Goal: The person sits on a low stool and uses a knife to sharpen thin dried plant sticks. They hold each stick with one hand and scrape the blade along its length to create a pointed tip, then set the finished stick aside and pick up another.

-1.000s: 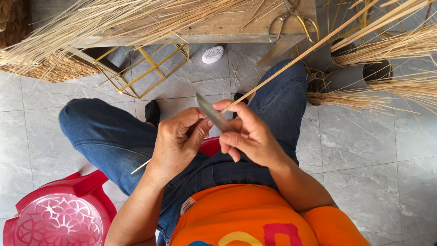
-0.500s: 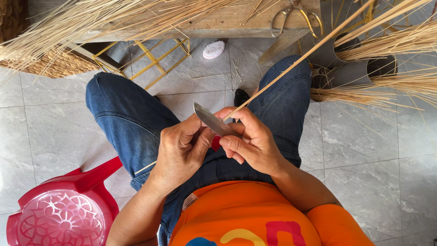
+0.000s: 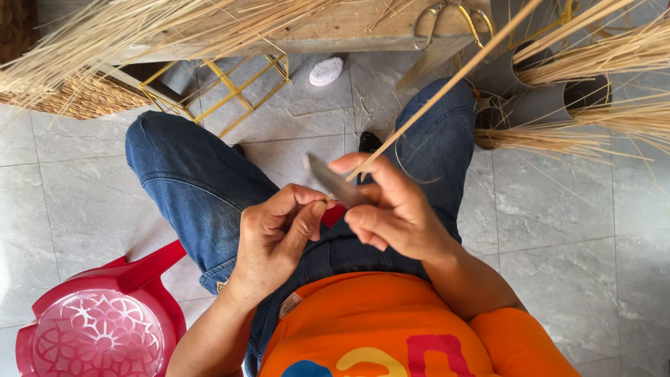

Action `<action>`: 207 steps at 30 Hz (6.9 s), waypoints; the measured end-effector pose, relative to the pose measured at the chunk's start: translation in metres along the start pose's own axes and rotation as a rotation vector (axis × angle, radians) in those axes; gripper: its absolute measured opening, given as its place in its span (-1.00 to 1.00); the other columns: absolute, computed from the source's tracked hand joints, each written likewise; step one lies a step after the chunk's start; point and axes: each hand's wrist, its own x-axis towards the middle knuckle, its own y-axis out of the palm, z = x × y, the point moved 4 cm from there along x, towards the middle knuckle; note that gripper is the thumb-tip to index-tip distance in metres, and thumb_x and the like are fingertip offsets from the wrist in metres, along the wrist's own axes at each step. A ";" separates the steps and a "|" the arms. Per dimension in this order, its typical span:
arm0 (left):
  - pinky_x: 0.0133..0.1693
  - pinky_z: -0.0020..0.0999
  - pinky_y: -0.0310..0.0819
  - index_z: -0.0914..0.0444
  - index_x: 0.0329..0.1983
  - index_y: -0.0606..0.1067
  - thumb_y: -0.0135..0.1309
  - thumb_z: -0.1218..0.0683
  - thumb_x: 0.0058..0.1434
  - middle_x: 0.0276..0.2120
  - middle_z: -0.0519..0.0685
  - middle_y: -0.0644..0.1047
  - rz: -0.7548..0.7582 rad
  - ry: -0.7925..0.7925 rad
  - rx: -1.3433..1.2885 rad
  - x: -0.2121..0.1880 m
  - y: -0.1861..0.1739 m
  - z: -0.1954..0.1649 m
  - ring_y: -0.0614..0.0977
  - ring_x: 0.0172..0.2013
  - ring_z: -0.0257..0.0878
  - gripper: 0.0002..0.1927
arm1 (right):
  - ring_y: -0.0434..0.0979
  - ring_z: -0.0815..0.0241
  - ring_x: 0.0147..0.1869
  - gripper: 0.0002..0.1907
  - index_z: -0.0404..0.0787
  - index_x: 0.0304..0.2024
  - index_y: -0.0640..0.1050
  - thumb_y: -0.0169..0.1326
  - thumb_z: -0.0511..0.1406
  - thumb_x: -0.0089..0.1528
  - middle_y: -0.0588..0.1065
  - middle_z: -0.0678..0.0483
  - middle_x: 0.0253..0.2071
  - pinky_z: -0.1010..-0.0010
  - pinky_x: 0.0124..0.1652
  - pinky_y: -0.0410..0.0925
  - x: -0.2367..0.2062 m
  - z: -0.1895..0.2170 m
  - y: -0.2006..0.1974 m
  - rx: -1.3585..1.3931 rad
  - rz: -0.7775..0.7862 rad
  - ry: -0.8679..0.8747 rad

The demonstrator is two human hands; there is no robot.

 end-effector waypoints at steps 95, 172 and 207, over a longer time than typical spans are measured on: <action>-0.52 -0.50 0.50 0.33 -0.14 0.53 0.06 0.19 0.40 -0.59 -0.07 0.57 -0.127 0.059 0.235 0.011 -0.003 0.021 0.64 -0.57 -0.41 -0.90 | 0.40 0.37 -0.55 -0.39 -0.19 0.48 0.14 -0.02 -0.38 0.41 0.47 0.05 -0.45 0.59 -0.53 0.31 0.021 -0.026 0.008 0.032 0.046 0.147; -0.56 -0.50 0.48 0.25 -0.18 0.63 0.14 0.19 0.27 -0.42 -0.08 0.70 -0.135 -0.026 0.507 -0.044 -0.054 0.035 0.66 -0.57 -0.42 -0.90 | 0.22 0.39 -0.66 -0.74 -0.20 0.11 0.44 0.05 -0.28 0.39 0.37 0.10 -0.56 0.53 -0.63 0.16 0.023 -0.032 -0.100 0.124 -0.366 -0.070; -0.52 -0.53 0.41 0.32 -0.12 0.57 0.04 0.21 0.39 -0.61 -0.11 0.54 -0.165 -0.037 0.234 0.004 -0.017 0.037 0.56 -0.58 -0.47 -0.89 | 0.41 0.33 -0.59 -0.53 -0.22 0.36 0.32 -0.02 -0.33 0.40 0.49 0.03 -0.49 0.54 -0.54 0.31 0.011 -0.061 -0.054 0.122 -0.157 0.094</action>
